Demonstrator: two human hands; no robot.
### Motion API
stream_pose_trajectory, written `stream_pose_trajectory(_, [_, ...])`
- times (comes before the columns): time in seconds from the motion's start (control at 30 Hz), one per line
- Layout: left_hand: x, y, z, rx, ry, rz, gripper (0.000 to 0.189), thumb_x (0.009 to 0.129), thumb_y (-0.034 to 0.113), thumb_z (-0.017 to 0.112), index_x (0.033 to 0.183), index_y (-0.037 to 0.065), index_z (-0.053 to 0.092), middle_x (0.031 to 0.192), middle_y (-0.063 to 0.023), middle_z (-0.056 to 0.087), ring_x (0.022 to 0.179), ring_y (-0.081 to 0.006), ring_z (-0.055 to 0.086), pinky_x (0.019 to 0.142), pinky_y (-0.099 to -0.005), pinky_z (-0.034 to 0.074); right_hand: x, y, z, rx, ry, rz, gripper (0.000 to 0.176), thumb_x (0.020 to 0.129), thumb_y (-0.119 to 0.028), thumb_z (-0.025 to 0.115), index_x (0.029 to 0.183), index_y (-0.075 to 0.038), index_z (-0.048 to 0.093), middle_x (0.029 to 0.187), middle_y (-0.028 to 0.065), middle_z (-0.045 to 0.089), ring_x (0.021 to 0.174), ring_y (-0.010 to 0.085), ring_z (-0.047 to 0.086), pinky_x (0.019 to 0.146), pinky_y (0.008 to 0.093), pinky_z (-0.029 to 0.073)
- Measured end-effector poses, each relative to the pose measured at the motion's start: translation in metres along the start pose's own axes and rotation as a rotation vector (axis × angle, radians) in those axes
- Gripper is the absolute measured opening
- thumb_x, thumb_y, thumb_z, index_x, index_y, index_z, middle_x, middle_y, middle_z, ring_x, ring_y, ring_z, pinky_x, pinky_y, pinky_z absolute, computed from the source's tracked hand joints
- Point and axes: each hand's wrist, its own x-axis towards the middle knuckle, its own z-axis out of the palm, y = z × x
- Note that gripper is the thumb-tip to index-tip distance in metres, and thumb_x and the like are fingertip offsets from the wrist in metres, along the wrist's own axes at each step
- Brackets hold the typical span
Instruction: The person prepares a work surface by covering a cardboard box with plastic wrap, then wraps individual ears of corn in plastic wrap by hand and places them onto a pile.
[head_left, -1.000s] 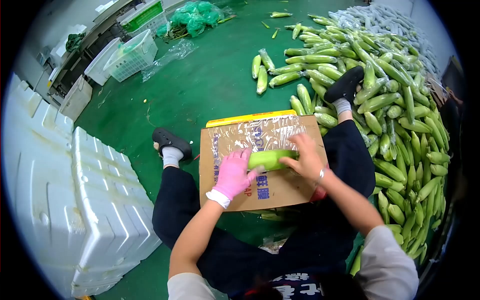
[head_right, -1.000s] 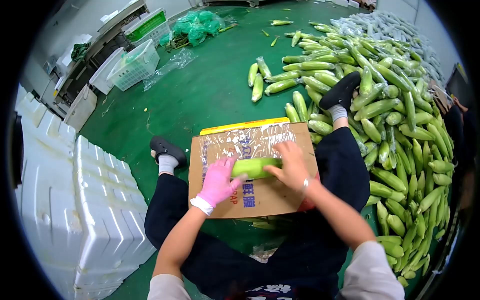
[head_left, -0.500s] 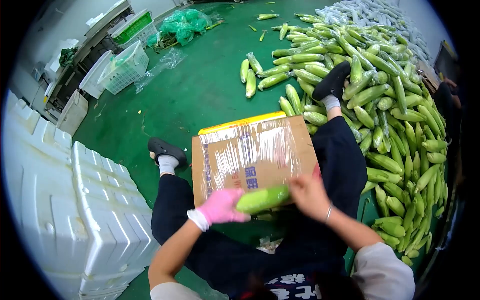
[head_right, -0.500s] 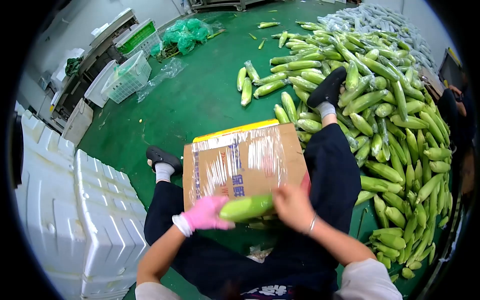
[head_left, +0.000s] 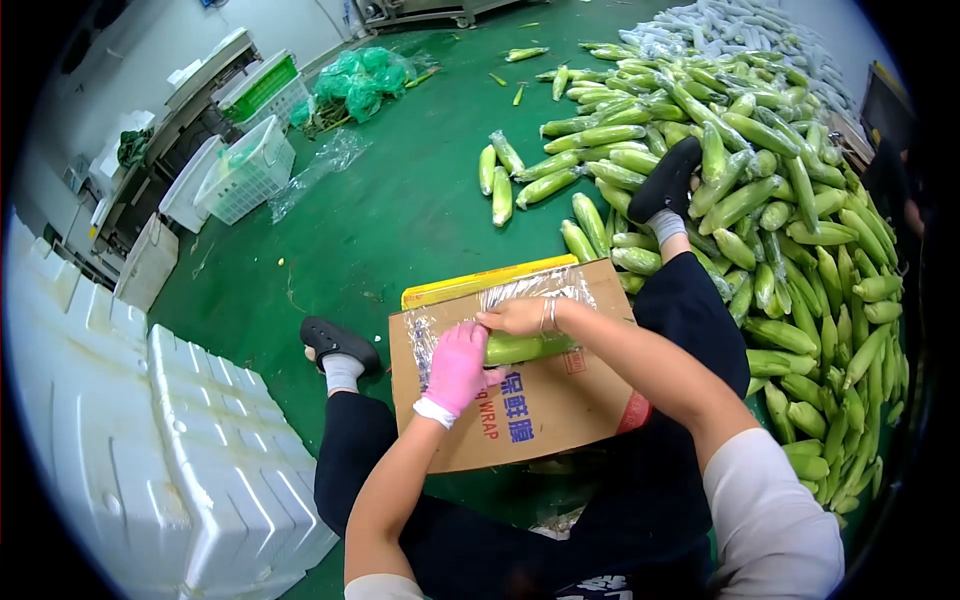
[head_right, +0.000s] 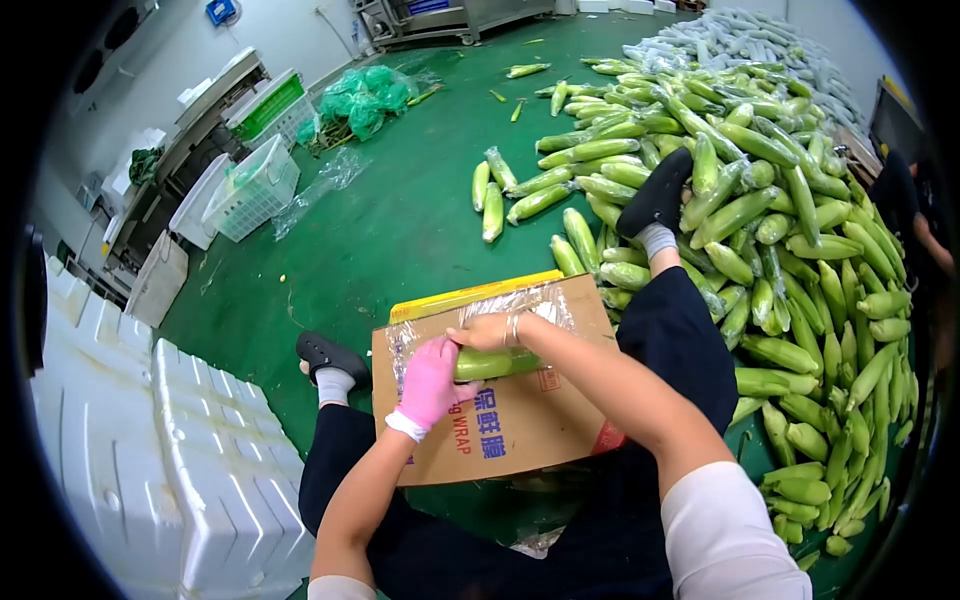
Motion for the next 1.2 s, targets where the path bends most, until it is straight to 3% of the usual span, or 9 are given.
stream_pose_trajectory(0.17, [-0.024, 0.036, 0.000, -0.469, -0.119, -0.032, 0.061, 0.082, 0.041, 0.076, 0.122, -0.002, 0.058, 0.102, -0.0191, 0.069, 0.085, -0.0343, 0.068, 0.080, -0.0426, 0.055, -0.035, -0.006, 0.007, -0.200, -0.339, 0.059, 0.069, 0.104, -0.056, 0.030, 0.132, 0.001, 0.057, 0.140, 0.0233, 0.054, 0.133, 0.0336, 0.048, 0.113, 0.0407, 0.035])
stream_pose_trajectory(0.23, [-0.040, 0.060, -0.026, -0.813, -0.430, -0.266, 0.059, 0.087, 0.043, 0.072, 0.123, -0.002, 0.059, 0.104, -0.0166, 0.070, 0.088, -0.0233, 0.069, 0.077, -0.0365, 0.055, -0.053, 0.019, 0.036, -0.462, -0.326, -0.331, 0.072, 0.103, -0.057, 0.032, 0.145, 0.000, 0.043, 0.155, 0.0214, 0.036, 0.144, 0.0353, 0.032, 0.118, 0.0457, 0.025])
stream_pose_trajectory(0.3, [-0.059, 0.089, -0.058, -0.893, -0.873, -0.639, 0.056, 0.093, 0.044, 0.066, 0.125, -0.002, 0.058, 0.100, -0.0108, 0.068, 0.087, -0.0138, 0.065, 0.075, -0.0299, 0.053, -0.087, 0.005, 0.046, -0.552, -0.209, -0.163, 0.079, 0.099, -0.061, 0.032, 0.155, -0.005, 0.026, 0.165, 0.0171, 0.014, 0.152, 0.0339, 0.015, 0.121, 0.0506, 0.015])
stream_pose_trajectory(0.57, [-0.259, 0.150, -0.020, -1.335, -1.197, -0.997, 0.041, 0.095, 0.029, 0.063, 0.123, -0.001, 0.060, 0.091, -0.0047, 0.064, 0.078, -0.0119, 0.058, 0.073, -0.0255, 0.049, -0.123, 0.043, 0.087, -0.579, 0.386, -0.488, 0.066, 0.095, -0.047, 0.055, 0.144, -0.004, 0.045, 0.155, 0.0166, 0.036, 0.144, 0.0325, 0.033, 0.116, 0.0489, 0.026])
stream_pose_trajectory(0.7, [-0.210, 0.148, -0.081, -1.386, -0.628, -0.952, 0.033, 0.084, 0.008, 0.068, 0.116, 0.000, 0.062, 0.078, -0.0016, 0.061, 0.065, -0.0129, 0.057, 0.057, -0.0259, 0.047, -0.229, 0.032, 0.133, 0.053, 0.429, -0.398, 0.037, 0.097, -0.041, 0.059, 0.109, -0.007, 0.068, 0.128, 0.0137, 0.061, 0.122, 0.0311, 0.054, 0.101, 0.0468, 0.039])
stream_pose_trajectory(0.77, [-0.155, 0.143, -0.093, -0.970, -0.291, -0.352, 0.037, 0.078, 0.002, 0.071, 0.114, 0.000, 0.063, 0.082, -0.0030, 0.062, 0.073, -0.0176, 0.061, 0.068, -0.0294, 0.052, -0.280, 0.027, 0.144, 0.560, 0.515, -0.166, 0.039, 0.095, -0.044, 0.064, 0.102, -0.007, 0.071, 0.080, 0.0083, 0.069, 0.068, 0.0208, 0.066, 0.063, 0.0344, 0.053])
stream_pose_trajectory(0.97, [-0.007, 0.217, -0.037, -1.643, 0.181, -0.613, 0.037, 0.094, 0.017, 0.060, 0.128, 0.004, 0.056, 0.101, -0.0067, 0.063, 0.088, -0.0155, 0.063, 0.077, -0.0263, 0.050, -0.342, -0.034, 0.157, 1.166, 0.008, 0.097, 0.040, 0.088, -0.026, 0.075, 0.116, -0.005, 0.056, 0.088, 0.0036, 0.068, 0.056, 0.0103, 0.063, 0.041, 0.0244, 0.046])
stream_pose_trajectory(1.07, [0.068, 0.260, 0.017, -1.640, -0.024, -0.313, 0.042, 0.096, 0.017, 0.058, 0.134, 0.001, 0.050, 0.120, -0.0105, 0.061, 0.106, -0.0195, 0.061, 0.091, -0.0295, 0.048, -0.307, -0.005, 0.058, 1.157, 0.857, 0.187, 0.034, 0.082, -0.012, 0.072, 0.112, -0.005, 0.057, 0.076, 0.0004, 0.063, 0.049, 0.0101, 0.053, 0.042, 0.0283, 0.042])
stream_pose_trajectory(1.2, [0.151, 0.253, 0.025, -1.389, 0.027, -0.124, 0.047, 0.100, 0.021, 0.056, 0.138, -0.006, 0.046, 0.130, -0.0161, 0.059, 0.118, -0.0223, 0.057, 0.103, -0.0337, 0.044, -0.270, 0.103, -0.144, 0.952, 1.303, 0.236, 0.046, 0.072, -0.019, 0.078, 0.107, 0.001, 0.057, 0.086, 0.0112, 0.065, 0.065, 0.0183, 0.059, 0.054, 0.0324, 0.048])
